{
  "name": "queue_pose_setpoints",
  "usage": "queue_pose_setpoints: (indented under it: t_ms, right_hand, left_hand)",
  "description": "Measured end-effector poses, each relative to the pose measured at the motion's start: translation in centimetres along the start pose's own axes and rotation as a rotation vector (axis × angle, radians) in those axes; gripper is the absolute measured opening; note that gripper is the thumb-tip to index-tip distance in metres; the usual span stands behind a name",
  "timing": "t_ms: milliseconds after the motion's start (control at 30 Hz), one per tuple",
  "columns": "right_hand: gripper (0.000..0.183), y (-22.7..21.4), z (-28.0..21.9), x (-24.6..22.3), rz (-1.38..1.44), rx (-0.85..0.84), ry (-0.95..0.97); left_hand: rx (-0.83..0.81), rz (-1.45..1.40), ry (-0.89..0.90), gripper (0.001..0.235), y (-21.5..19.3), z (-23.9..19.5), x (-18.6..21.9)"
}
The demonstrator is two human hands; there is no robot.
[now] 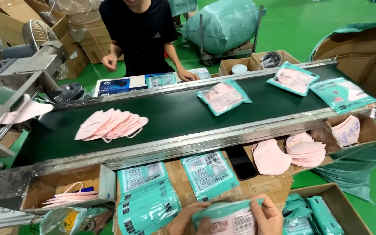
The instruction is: Packaging pink face masks into plastic bags and stacking them on a conveyor belt.
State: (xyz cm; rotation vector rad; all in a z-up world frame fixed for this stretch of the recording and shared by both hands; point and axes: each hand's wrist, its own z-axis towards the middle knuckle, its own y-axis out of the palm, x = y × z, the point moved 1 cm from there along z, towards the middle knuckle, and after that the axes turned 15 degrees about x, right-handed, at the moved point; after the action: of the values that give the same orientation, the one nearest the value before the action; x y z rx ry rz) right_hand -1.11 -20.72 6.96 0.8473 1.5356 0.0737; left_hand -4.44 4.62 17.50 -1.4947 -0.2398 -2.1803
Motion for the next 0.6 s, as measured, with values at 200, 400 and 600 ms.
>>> queue_pose_setpoints:
  t_ms: [200,400,600]
  right_hand:
    - [0.006,1.0,-0.5,0.1,-0.293,-0.31,-0.176]
    - [0.007,3.8,-2.0,-1.8,-0.156,-0.471,0.024]
    - [0.011,8.5,-3.3,-4.3,-0.33,-0.541,-0.111]
  left_hand:
    - [-0.029,0.037,0.098,0.008,0.4,-0.3,-1.4]
    - [-0.064,-0.136,0.015,0.011,-0.6,0.6,3.0]
    - [0.006,-0.005,0.063,0.01,-1.8,0.9,2.5]
